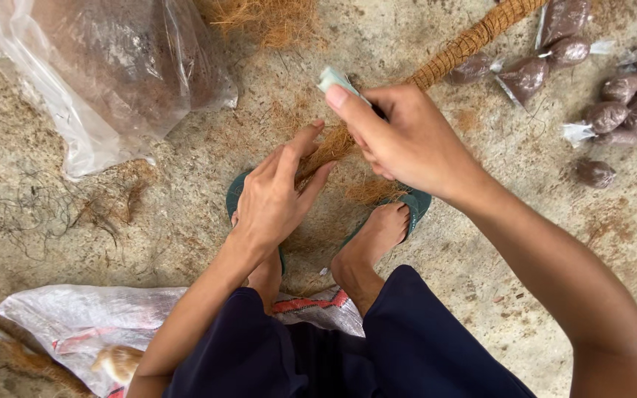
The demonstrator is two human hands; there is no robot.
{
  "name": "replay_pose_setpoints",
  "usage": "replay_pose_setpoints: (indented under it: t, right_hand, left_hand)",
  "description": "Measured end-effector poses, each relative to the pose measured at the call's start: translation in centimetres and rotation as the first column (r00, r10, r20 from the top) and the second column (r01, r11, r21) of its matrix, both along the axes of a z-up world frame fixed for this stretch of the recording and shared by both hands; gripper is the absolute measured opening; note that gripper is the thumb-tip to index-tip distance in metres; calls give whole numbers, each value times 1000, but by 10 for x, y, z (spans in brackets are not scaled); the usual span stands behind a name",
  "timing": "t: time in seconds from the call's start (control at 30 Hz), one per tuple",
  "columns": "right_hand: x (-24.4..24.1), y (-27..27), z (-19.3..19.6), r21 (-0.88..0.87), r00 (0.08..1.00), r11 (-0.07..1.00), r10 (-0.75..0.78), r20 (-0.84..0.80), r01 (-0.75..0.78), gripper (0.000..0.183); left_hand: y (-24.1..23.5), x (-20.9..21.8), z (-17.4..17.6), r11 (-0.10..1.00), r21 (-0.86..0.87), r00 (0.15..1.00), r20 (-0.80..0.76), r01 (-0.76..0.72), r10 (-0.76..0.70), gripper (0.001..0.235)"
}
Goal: The person wraps a long wooden broom handle with natural fiber using a white plastic tube to guide the wrapping. They use a utility knife to trim excess fibers and scissors to cut the binding string, then continue wrapping and trimming along the handle.
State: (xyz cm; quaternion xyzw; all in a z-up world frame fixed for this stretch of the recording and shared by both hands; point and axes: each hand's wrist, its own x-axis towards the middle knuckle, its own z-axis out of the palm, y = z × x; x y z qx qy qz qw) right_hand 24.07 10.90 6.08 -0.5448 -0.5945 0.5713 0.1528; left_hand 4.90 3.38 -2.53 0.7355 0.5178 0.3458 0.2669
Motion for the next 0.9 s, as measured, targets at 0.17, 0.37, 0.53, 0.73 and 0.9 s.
replay_pose_setpoints:
  t: [0.17,0.37,0.53,0.73,0.9]
  right_hand:
    - [14,-22,-13,-66,993,993,-98,-67,94,59]
    - [20,-51,-13,-16,982,986,-164,-97,164,50]
    - [28,-75,-10,384,967,899,-250,52,212,36]
    - [33,-92,-10,295,949,935,-259,183,198,15]
    - [49,-108,-13,248,969,955,-202,141,163,19]
  left_hand:
    - [-4,4,1,998,34,994,-103,44,-40,65]
    - [-5,3,3,1000,6,995,-101,25,-24,62]
    - [-2,-4,4,997,71,999,-37,-27,30,47]
    - [1,-11,1,997,38,998,19,-65,64,43]
    - [4,-19,2,994,45,993,60,-104,102,42]
